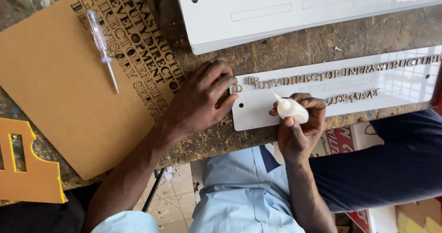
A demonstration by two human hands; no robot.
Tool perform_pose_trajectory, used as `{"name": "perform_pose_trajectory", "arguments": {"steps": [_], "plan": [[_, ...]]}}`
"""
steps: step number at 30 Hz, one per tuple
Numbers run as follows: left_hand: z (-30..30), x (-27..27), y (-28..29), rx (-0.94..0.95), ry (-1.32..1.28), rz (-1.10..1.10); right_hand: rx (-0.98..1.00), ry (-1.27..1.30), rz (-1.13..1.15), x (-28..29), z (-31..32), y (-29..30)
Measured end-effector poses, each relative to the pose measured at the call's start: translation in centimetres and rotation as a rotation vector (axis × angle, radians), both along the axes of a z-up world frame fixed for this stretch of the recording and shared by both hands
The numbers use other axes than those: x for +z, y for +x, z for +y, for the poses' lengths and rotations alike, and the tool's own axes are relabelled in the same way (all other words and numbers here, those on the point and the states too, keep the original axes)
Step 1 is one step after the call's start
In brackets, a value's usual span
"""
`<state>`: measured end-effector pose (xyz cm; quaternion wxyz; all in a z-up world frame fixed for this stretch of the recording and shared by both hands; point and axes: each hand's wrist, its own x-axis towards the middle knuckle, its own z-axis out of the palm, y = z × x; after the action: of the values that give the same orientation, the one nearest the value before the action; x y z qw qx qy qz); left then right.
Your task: Applying adhesive to individual acrylic letters and carefully placing them onto a white sign board to assemble a directory sign.
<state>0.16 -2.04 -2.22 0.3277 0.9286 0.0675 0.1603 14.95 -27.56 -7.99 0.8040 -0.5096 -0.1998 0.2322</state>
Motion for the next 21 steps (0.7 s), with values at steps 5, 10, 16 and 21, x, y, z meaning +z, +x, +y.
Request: {"name": "perform_pose_trajectory", "arguments": {"steps": [5,10,16,21], "plan": [[0.1,-0.8,-0.1,-0.029,0.040,-0.022,-0.019,0.019,-0.008,-0.2,0.2,-0.2],[0.1,-0.1,-0.1,-0.017,0.005,0.016,-0.014,0.036,-0.010,-0.1,0.4,-0.2],[0.2,0.0,0.1,-0.027,-0.010,0.024,-0.009,0.055,-0.016,0.1,0.5,-0.3],[0.1,0.0,0.2,-0.017,0.023,0.030,0.004,0.063,-0.011,0.4,0.7,-0.4]]}}
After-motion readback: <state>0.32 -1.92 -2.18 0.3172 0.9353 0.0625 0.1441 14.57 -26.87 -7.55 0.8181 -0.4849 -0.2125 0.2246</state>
